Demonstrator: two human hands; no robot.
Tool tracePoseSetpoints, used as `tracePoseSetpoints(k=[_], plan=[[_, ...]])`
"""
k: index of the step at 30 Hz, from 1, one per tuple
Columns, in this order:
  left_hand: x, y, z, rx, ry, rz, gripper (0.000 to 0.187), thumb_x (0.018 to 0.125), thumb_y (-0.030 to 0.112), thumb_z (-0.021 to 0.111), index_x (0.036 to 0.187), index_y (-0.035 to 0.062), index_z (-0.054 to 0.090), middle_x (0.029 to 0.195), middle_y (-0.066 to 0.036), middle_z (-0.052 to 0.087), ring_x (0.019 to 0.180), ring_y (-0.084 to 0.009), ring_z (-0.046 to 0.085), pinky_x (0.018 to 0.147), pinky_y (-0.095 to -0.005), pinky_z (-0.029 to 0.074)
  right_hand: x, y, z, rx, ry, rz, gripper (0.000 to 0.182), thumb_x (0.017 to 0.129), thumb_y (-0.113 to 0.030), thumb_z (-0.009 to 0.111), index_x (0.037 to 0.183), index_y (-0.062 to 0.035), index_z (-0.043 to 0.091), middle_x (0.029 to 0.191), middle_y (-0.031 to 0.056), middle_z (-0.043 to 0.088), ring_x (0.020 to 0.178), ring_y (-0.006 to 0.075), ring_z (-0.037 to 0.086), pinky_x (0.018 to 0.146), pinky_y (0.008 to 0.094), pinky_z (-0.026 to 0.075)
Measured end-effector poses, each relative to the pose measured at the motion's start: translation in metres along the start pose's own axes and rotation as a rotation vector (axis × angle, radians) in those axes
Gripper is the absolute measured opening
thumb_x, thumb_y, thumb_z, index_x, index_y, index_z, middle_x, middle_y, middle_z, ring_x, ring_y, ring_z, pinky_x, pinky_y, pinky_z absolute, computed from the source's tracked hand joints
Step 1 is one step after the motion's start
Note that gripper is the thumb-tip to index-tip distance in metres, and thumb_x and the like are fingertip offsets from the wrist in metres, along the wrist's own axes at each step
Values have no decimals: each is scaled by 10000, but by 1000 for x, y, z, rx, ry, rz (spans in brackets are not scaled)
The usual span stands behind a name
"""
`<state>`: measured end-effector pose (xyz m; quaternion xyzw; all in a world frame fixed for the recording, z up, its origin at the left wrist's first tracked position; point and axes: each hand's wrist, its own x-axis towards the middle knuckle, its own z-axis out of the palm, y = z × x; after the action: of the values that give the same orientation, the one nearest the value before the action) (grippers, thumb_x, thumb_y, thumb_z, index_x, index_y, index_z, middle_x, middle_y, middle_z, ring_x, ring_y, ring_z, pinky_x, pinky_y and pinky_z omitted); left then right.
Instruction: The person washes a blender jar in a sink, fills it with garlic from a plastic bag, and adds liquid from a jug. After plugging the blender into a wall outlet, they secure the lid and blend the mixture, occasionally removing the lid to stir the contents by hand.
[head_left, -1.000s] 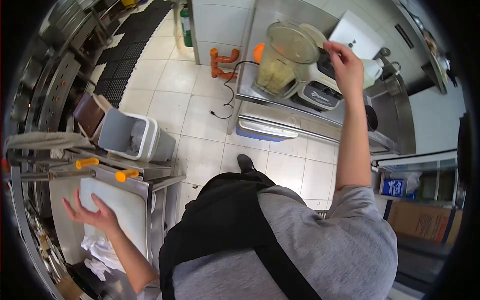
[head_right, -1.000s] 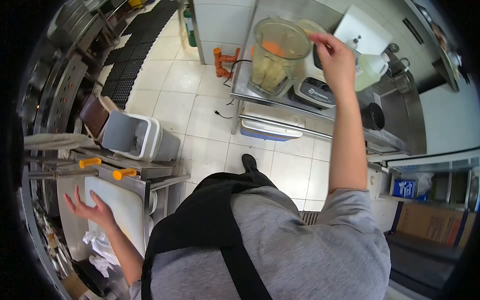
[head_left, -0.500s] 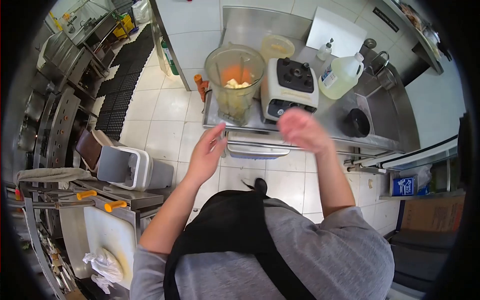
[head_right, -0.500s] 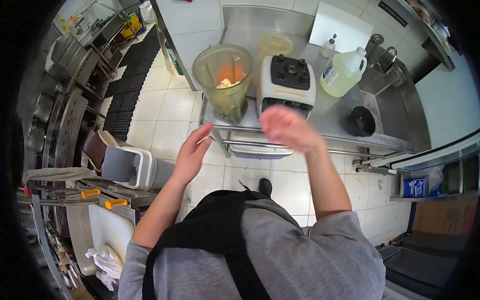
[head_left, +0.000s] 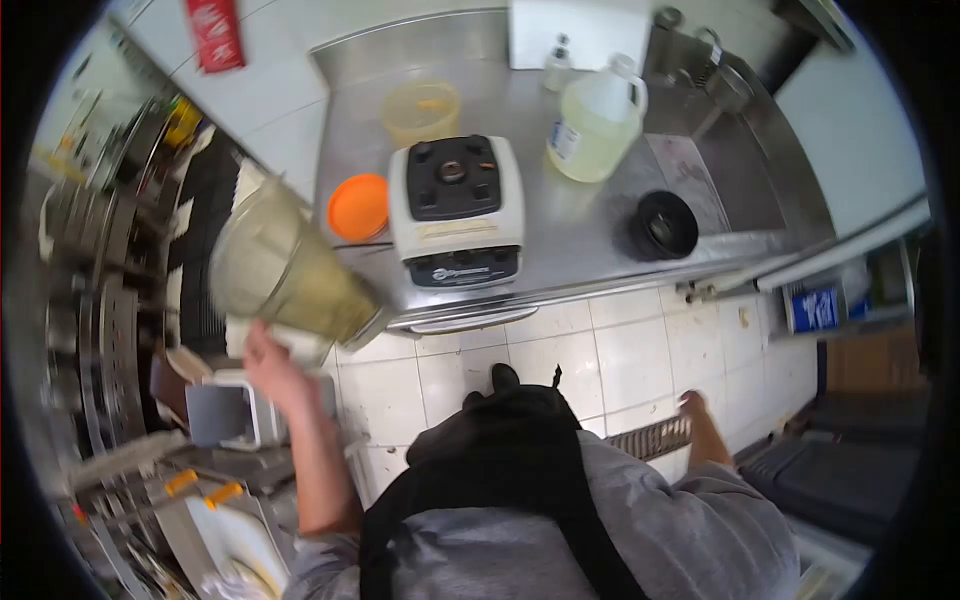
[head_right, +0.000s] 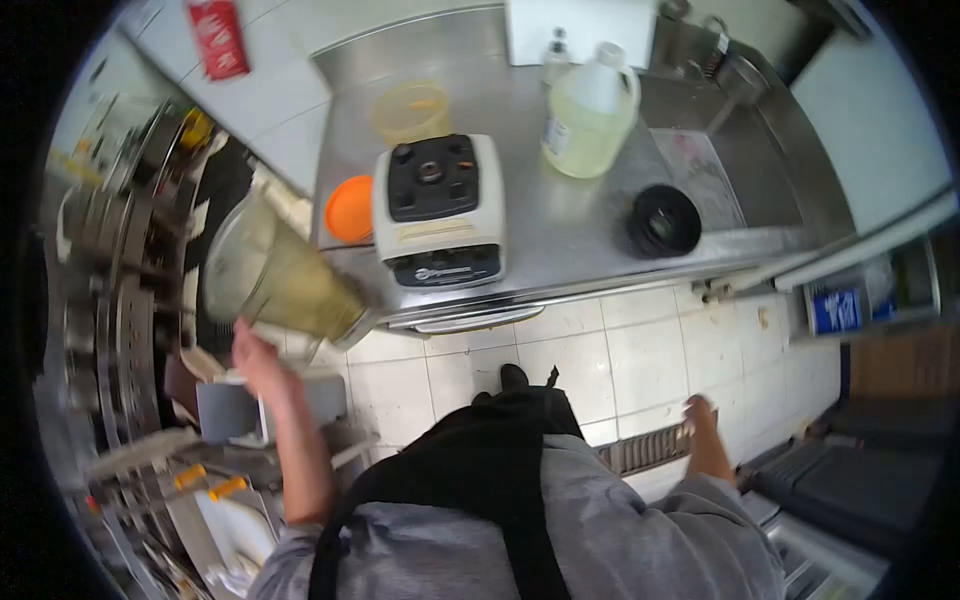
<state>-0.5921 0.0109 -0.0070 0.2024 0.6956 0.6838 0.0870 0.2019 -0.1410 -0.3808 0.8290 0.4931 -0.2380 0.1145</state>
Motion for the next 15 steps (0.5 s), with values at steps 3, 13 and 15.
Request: tracePoseSetpoints(k=[3,13,15], plan=[[39,-6,-76,182,-137,282,311,956,287,513,1009,-10,590,863,-56,605,768,-145,546,687,-292,449,-80,11,-71,238,241,167,174,720,-49,621,875,-111,670,810,141,664,762,259,651,668,379,510],[8,117,-42,-400,-233,120,409,935,311,539,1217,16,553,1163,-112,612,1025,-209,590,888,-354,467,-121,3,-120,324,553,69,192,750,72,557,871,-32,665,811,149,546,766,296,564,682,364,462],[-19,127,-36,-498,-234,96,400,921,258,564,1244,22,543,1206,-121,597,1086,-215,575,937,-372,470,-113,-32,-207,479,799,-112,234,730,114,535,884,-21,649,796,126,527,733,250,542,664,321,448]])
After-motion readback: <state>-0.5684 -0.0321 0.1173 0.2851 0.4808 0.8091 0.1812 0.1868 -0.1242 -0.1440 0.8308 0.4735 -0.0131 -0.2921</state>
